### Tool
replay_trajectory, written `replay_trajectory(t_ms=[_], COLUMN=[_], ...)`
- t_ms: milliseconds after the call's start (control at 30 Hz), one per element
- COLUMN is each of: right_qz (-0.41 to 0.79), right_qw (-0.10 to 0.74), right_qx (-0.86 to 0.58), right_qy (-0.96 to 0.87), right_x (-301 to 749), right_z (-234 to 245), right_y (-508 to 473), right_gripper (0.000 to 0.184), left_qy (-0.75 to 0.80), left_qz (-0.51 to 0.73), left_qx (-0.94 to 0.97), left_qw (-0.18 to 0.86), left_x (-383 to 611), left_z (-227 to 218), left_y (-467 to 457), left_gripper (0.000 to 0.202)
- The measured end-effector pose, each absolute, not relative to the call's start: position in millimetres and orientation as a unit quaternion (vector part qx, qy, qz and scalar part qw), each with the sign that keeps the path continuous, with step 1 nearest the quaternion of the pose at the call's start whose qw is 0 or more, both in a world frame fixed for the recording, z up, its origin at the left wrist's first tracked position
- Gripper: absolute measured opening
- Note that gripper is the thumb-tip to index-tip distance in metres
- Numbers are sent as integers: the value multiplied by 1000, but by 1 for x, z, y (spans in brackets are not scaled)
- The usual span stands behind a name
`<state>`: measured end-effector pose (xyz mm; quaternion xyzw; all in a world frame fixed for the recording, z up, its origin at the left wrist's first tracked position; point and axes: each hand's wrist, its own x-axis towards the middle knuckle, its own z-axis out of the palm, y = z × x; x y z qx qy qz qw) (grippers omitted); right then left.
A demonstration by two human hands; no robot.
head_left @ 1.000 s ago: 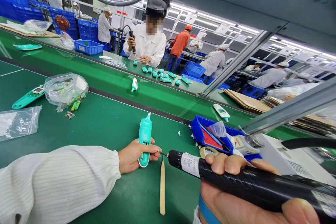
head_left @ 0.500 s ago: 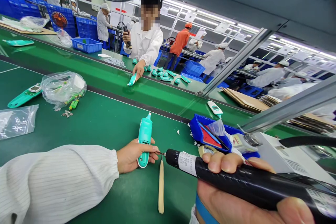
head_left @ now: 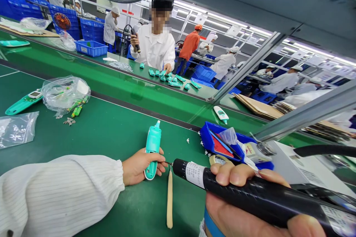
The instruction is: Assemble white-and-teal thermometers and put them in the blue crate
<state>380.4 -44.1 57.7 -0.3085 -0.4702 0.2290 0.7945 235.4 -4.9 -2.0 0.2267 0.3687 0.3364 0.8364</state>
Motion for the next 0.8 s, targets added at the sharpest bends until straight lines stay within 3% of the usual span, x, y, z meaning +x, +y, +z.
replay_trajectory(t_ms=[433,633,800], right_qz=[254,299,267], right_qw=[789,756,770], right_qx=[-307,-289,-284], right_qy=[-468,-506,-504], right_x=[384,386,374], right_z=[56,56,53], right_y=[-46,-53,-49], right_gripper=[42,41,44], left_qy=[327,349,347], left_qz=[320,309,297], left_qx=[259,220,279], left_qw=[850,857,845], left_x=[233,234,236], left_z=[-8,-9,-8], left_y=[-1,-1,-5], left_gripper=[21,48,57])
